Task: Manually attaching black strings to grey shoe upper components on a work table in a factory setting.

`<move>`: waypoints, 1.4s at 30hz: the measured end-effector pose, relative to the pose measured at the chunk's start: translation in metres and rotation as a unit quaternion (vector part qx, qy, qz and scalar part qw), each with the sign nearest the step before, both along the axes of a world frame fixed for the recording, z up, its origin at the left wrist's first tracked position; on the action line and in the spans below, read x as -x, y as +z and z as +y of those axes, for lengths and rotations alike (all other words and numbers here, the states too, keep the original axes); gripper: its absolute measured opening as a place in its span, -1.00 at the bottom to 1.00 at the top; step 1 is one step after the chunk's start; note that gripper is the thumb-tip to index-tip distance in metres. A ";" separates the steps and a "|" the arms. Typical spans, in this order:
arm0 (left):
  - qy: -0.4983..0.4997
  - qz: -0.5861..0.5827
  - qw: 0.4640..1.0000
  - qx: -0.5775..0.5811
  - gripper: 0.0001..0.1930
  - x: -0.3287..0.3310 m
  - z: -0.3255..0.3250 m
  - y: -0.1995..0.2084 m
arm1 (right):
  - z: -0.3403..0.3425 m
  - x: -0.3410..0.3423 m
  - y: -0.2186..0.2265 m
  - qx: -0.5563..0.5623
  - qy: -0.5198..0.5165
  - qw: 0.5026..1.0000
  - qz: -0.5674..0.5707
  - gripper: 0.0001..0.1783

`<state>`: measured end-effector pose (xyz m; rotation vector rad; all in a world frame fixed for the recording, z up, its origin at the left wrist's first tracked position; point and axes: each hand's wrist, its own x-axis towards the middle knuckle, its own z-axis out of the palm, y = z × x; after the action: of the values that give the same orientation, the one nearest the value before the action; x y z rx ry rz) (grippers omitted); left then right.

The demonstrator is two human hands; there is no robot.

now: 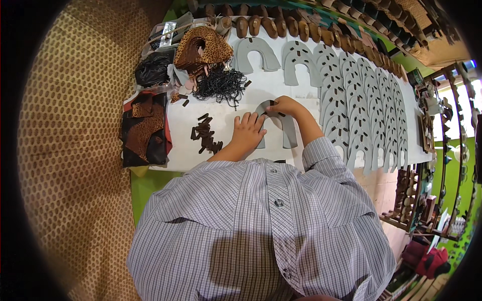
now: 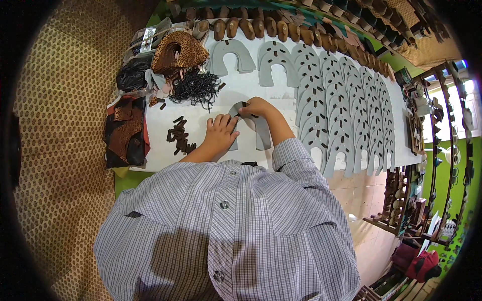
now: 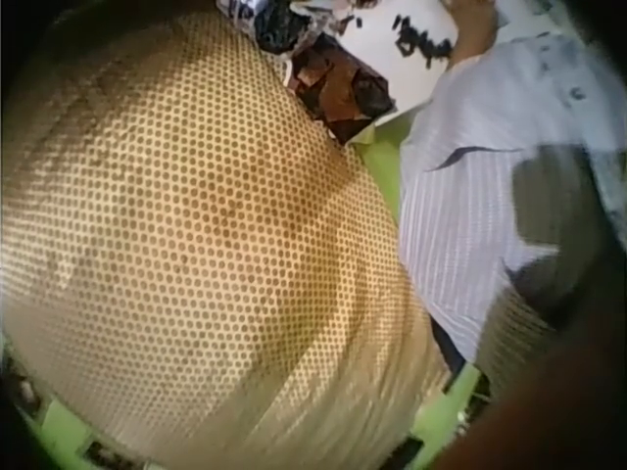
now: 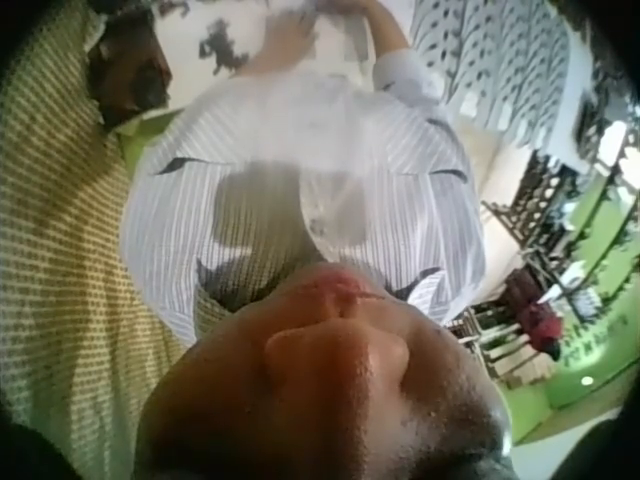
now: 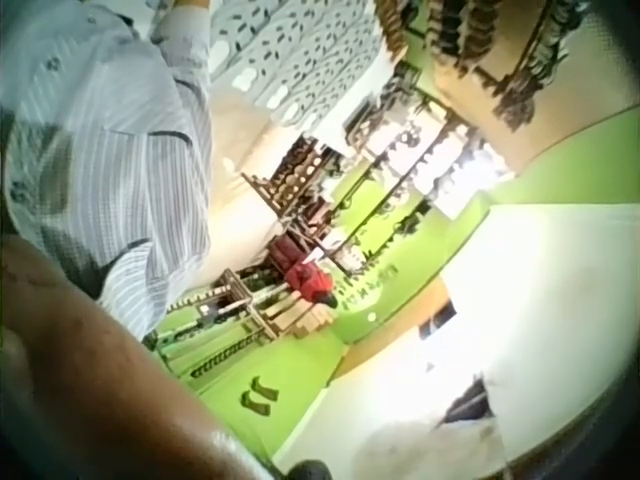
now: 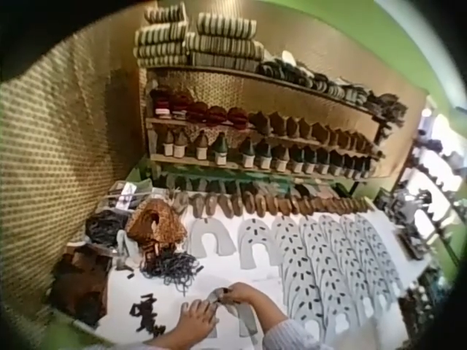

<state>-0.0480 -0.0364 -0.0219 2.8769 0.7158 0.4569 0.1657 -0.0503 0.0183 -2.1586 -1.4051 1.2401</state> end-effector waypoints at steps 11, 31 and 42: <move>0.000 -0.037 0.999 0.033 -0.45 0.002 -0.002 0.006 | -0.017 0.009 -0.020 -0.176 -0.076 0.958 -0.212 -0.55; -0.013 -0.051 0.997 0.056 -0.45 0.006 -0.001 0.013 | -0.089 0.038 -0.037 -0.391 -0.216 0.854 -0.268 -0.85; -0.010 -0.049 0.999 0.021 -0.38 0.002 -0.001 0.009 | -0.093 0.048 -0.029 -0.358 -0.151 0.874 -0.290 -0.69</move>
<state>-0.0501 -0.0377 -0.0124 2.7968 0.6730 0.5697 0.1181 -0.1429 -0.0112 -2.1119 -1.3368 -0.0977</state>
